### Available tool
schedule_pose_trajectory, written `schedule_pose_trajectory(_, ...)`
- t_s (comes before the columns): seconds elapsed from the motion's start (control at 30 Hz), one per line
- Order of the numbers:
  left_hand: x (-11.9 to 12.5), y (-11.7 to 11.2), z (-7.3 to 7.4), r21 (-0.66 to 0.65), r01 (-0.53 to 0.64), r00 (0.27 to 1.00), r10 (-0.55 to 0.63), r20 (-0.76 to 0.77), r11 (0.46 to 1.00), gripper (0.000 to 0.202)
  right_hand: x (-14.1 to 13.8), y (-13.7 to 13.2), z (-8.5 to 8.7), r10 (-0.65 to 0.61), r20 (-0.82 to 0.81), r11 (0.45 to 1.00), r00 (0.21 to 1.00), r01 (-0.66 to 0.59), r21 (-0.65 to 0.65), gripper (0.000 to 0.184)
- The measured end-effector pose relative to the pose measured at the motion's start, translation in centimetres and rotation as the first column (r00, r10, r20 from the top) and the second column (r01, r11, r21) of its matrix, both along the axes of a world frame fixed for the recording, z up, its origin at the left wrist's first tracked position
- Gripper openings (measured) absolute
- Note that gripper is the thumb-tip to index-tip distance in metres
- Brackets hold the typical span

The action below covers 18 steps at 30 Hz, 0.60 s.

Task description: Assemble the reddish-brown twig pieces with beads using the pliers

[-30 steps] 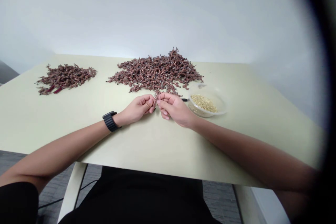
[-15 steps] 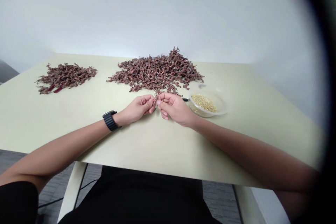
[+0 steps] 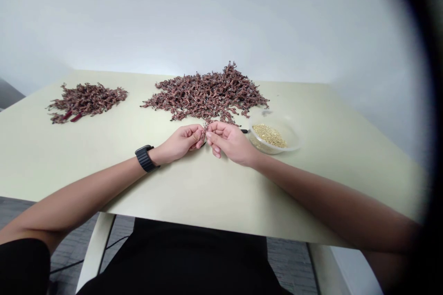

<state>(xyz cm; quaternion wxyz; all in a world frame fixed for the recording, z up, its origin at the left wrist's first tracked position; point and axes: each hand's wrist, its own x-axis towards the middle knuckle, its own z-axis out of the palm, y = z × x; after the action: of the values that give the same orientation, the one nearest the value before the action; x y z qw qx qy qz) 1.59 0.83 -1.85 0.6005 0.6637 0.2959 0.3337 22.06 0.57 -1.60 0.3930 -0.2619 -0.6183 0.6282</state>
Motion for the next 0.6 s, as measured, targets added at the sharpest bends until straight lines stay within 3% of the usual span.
schedule_pose_trajectory(0.23,0.0,0.0,-0.1,0.046,-0.012,0.999,0.014,-0.037,0.999,0.045,-0.1,-0.3,0.2,0.011,0.011,0.999,1.000,-0.010,-0.031,0.014)
schedule_pose_trajectory(0.37,-0.2,0.1,0.0,0.097,-0.017,0.996,0.025,-0.080,0.995,0.045,-0.1,-0.4,0.7,0.038,-0.010,0.985,0.999,-0.039,-0.169,0.018)
schedule_pose_trajectory(0.6,-0.7,0.6,0.0,0.209,-0.016,0.988,0.048,-0.147,0.978,0.040,0.5,-0.3,2.3,0.214,-0.032,0.842,0.976,-0.201,-0.500,0.023)
